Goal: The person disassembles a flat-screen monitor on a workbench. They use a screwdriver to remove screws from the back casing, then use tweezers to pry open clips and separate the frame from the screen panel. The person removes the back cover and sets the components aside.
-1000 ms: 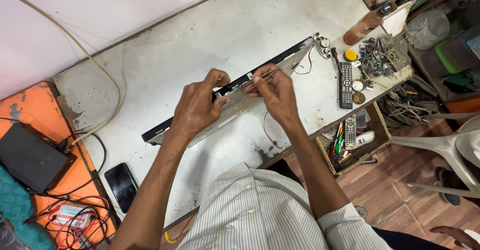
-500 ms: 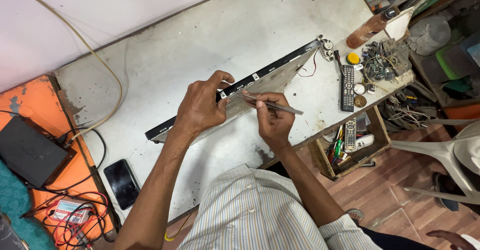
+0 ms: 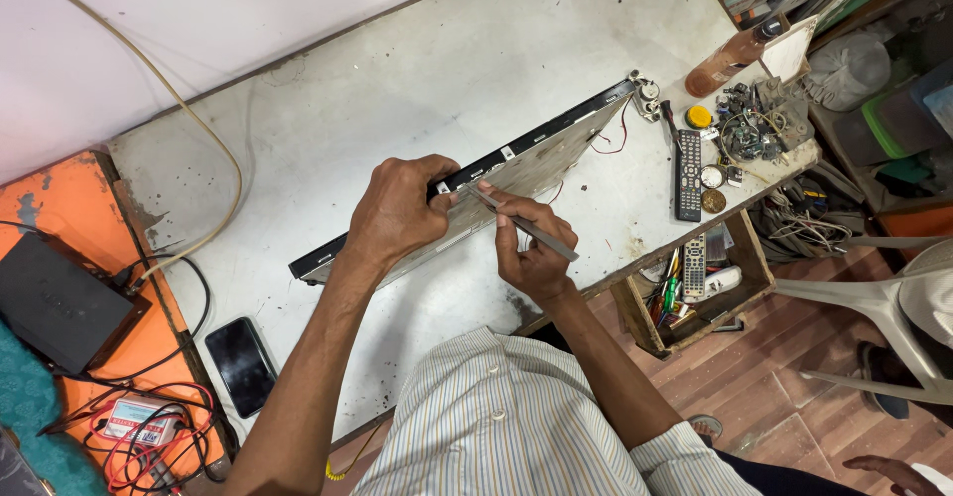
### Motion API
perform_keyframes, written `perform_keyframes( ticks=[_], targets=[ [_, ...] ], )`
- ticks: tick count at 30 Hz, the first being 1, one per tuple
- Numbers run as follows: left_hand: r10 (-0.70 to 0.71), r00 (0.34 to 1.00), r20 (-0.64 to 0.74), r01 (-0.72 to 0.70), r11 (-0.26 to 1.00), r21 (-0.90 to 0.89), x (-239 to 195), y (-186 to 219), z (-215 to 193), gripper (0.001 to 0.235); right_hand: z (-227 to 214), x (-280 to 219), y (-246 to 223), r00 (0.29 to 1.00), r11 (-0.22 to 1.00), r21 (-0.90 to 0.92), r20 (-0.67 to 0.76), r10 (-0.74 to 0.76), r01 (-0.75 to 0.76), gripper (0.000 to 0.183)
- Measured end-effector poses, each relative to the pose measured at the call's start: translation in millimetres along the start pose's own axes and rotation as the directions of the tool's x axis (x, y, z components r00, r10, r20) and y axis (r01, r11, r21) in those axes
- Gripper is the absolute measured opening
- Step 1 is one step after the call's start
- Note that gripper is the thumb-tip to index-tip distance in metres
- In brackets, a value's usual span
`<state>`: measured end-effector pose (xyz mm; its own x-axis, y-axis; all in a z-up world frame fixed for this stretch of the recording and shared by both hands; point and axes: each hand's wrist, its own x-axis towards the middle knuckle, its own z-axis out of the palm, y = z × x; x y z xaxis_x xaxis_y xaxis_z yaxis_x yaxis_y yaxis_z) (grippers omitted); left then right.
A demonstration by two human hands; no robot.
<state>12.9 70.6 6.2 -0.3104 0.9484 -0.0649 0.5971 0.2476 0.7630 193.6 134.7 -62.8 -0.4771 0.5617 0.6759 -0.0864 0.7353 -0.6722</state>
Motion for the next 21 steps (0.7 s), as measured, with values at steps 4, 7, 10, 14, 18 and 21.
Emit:
perform_keyframes(
  ticks=[4, 7, 10, 14, 18, 21],
  targets=[
    [-0.051, 0.998, 0.027, 0.051, 0.999, 0.001, 2.1, 0.9, -0.6, 0.026, 1.5, -0.4, 1.6, 1.0, 1.0, -0.006, 0.006, -0.003, 0.003, 0.01],
    [-0.057, 0.998, 0.028, 0.057, 0.998, 0.003, 2.0, -1.7, 0.3, 0.025, 1.6, -0.8, 2.3, 1.0, 1.0, -0.014, 0.013, -0.009, 0.009, 0.011],
    [0.01, 1.0, -0.011, -0.01, 1.0, -0.01, 2.1, -3.0, 1.4, 0.025, 1.1, -1.2, 1.6, 1.0, 1.0, 0.0, 0.01, -0.027, 0.027, 0.011],
    [-0.039, 0.999, 0.006, 0.039, 0.999, -0.004, 1.2, -1.9, 1.1, 0.025, 2.7, -1.7, -0.6, 1.0, 1.0, 0.01, 0.009, -0.013, 0.013, 0.012],
    [-0.056, 0.998, 0.014, 0.056, 0.998, -0.013, 2.1, -1.0, -0.1, 0.023, 5.6, -0.1, -0.5, 0.996, 0.996, -0.018, 0.013, -0.084, 0.084, 0.019],
    [-0.028, 1.0, -0.01, 0.028, 0.999, -0.02, 3.8, -1.4, 0.7, 0.023, 7.4, -1.0, -2.3, 0.987, 0.986, -0.062, 0.029, -0.155, 0.157, 0.022]
  ],
)
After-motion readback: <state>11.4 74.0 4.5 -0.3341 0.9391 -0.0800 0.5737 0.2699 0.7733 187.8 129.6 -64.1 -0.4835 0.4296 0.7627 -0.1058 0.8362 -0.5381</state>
